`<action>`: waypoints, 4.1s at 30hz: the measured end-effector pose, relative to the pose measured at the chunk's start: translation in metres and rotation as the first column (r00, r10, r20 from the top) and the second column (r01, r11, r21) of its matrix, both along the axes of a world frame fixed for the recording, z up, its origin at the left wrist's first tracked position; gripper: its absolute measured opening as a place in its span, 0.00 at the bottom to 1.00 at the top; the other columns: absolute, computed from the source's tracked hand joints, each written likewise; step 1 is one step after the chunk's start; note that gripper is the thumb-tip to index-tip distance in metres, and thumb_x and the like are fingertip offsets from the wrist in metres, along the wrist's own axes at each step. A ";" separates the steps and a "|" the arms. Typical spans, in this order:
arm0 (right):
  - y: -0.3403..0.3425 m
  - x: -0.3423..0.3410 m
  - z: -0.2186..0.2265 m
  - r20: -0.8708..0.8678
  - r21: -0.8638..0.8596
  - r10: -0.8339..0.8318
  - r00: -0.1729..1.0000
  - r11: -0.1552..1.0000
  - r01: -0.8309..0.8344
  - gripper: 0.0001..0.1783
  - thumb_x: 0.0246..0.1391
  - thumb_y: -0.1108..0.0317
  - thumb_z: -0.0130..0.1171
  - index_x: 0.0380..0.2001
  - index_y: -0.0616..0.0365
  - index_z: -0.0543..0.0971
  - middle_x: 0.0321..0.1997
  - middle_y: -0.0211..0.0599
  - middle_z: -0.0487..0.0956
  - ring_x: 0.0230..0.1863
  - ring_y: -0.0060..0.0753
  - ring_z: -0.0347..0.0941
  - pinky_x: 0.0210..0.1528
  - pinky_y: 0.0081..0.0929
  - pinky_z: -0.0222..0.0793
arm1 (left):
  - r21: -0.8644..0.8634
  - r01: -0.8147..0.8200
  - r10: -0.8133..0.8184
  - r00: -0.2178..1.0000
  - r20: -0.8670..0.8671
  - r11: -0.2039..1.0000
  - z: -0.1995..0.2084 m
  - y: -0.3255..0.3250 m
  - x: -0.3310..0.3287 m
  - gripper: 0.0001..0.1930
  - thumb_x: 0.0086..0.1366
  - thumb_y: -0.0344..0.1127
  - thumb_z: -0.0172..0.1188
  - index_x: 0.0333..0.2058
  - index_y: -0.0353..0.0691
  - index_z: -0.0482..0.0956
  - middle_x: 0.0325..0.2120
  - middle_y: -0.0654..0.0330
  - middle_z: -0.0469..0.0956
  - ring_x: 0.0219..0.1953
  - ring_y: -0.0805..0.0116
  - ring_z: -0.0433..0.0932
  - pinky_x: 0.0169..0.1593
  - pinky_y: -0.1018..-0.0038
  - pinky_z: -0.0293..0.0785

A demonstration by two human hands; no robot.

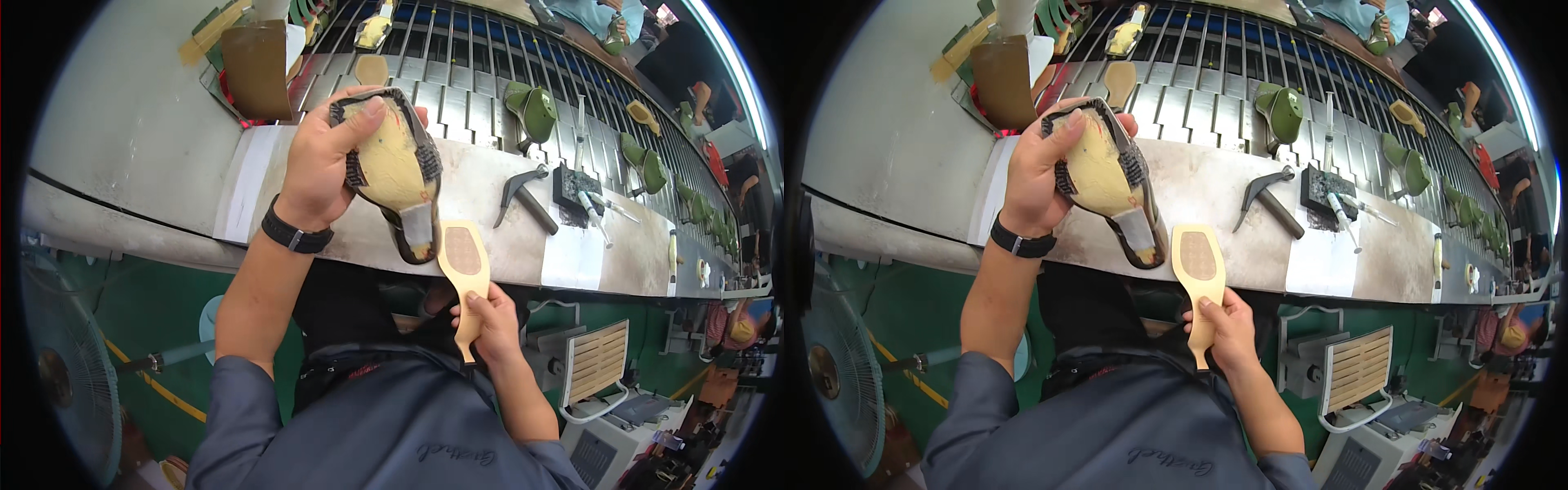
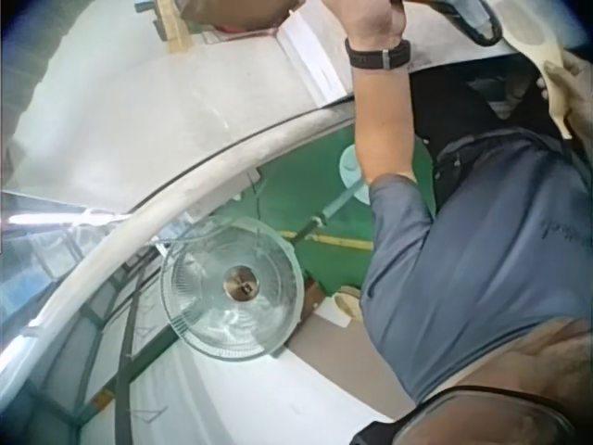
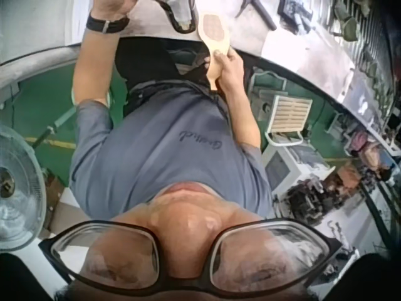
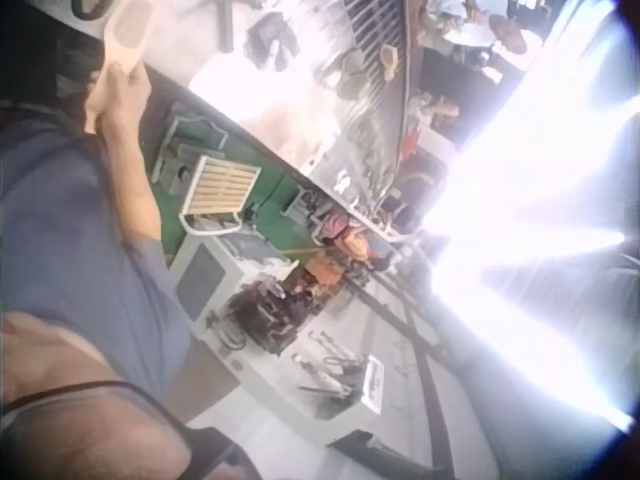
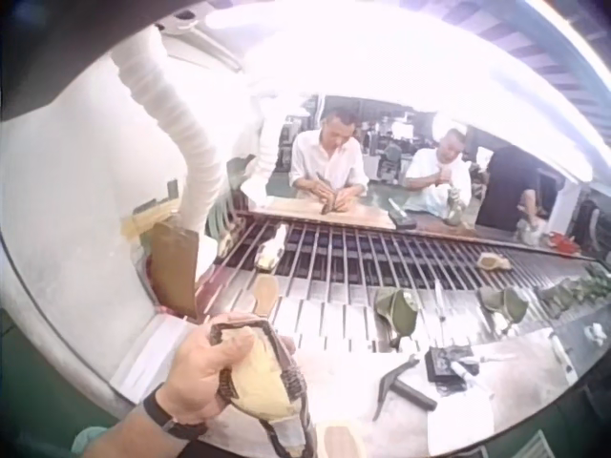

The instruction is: The person assembles high-heeled shoes by picking shoe lasts and soles from a conveyor, pressing the soles onto the lasts by hand, tapping them with a hammer, and placing the assembled shoes back onto the conveyor.

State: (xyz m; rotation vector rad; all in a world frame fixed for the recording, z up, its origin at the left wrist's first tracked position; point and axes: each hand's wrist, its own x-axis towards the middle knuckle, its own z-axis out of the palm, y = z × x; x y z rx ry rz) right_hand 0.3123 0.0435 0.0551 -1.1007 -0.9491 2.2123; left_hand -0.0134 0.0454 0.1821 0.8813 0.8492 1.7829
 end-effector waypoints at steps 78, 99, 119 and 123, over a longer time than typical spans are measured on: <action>0.057 -0.106 0.114 -0.068 0.414 0.111 0.991 0.907 -0.073 0.23 0.76 0.58 0.52 0.52 0.74 0.76 0.40 0.50 0.85 0.30 0.35 0.86 0.27 0.26 0.87 | 0.114 0.163 -0.137 0.969 -0.206 0.980 -0.024 0.028 0.019 0.32 0.83 0.54 0.46 0.62 0.26 0.74 0.54 0.50 0.83 0.55 0.68 0.82 0.61 0.72 0.78; 0.012 -0.095 0.113 0.036 0.606 0.220 0.975 0.771 -0.197 0.20 0.77 0.64 0.49 0.40 0.72 0.83 0.28 0.42 0.87 0.26 0.24 0.83 0.29 0.22 0.78 | 0.164 -0.026 0.097 0.894 -0.437 0.986 -0.016 -0.044 0.021 0.19 0.79 0.38 0.53 0.55 0.27 0.79 0.52 0.34 0.83 0.55 0.49 0.85 0.59 0.60 0.82; -0.009 -0.120 0.117 0.196 0.810 0.294 0.935 0.489 -0.324 0.11 0.67 0.68 0.64 0.32 0.64 0.81 0.19 0.42 0.78 0.18 0.41 0.77 0.23 0.32 0.72 | -0.117 -0.247 0.117 0.759 -0.640 0.962 0.036 -0.075 0.015 0.14 0.64 0.22 0.68 0.33 0.40 0.68 0.33 0.56 0.80 0.36 0.70 0.83 0.49 0.70 0.81; -0.009 -0.128 0.111 0.135 0.843 0.312 0.941 0.462 -0.274 0.11 0.63 0.68 0.68 0.31 0.63 0.80 0.19 0.43 0.77 0.17 0.44 0.75 0.21 0.34 0.70 | -0.108 -0.387 0.273 0.797 -0.539 0.916 0.021 -0.077 0.005 0.16 0.61 0.23 0.73 0.33 0.38 0.70 0.30 0.60 0.81 0.32 0.80 0.78 0.37 0.79 0.77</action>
